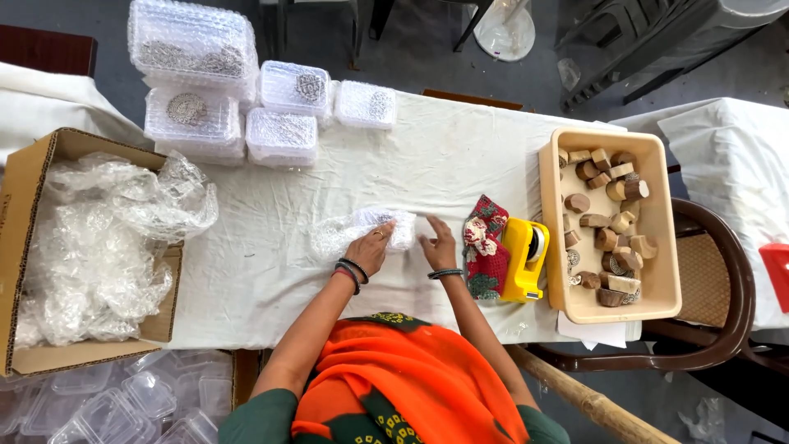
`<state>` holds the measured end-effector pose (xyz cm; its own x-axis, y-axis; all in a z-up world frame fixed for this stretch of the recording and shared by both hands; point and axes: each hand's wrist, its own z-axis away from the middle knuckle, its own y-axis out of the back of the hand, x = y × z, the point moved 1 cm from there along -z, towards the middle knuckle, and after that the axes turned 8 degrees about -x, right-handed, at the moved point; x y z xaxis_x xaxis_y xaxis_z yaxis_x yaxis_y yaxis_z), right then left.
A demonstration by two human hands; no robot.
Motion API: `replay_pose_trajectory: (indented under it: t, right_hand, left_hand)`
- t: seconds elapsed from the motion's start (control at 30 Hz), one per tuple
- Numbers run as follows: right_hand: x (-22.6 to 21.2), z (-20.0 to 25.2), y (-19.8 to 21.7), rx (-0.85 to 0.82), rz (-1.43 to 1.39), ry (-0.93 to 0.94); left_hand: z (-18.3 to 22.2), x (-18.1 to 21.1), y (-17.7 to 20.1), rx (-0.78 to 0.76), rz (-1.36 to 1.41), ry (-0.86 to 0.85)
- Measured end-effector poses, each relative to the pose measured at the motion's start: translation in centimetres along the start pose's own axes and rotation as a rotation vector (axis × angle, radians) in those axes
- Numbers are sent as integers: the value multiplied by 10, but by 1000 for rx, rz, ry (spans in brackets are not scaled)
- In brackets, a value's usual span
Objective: Packing circular jewelry items into small plastic containers and wrapping them in bubble wrap.
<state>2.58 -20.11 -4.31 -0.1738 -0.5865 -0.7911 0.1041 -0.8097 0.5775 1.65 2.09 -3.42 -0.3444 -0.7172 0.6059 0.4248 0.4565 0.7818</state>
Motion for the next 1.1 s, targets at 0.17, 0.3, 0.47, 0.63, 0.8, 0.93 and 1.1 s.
replay_pose_trajectory:
  t: [0.17, 0.3, 0.47, 0.63, 0.8, 0.93, 1.1]
  right_hand:
    - [33, -18, -23, -161, -102, 36]
    - [30, -25, -29, -197, -289, -7]
    - [74, -45, -30, -201, -416, -46]
    - [47, -53, -17, -214, -318, 10]
    - [32, -59, -14, -193, -164, 19]
    - [37, -77, -14, -233, 34, 141]
    - [-8, -60, -1, -300, 233, 249]
  left_hand:
    - [-2, -4, -1, -20, -5, -6]
    - [-1, -5, -1, -29, -6, -15]
    - [5, 6, 19, -112, 21, 32]
    - [3, 0, 10, -62, -19, -21]
    - [4, 2, 15, -80, -6, -5]
    - [4, 2, 15, -66, 13, -13]
    - [1, 11, 24, -17, 106, 46]
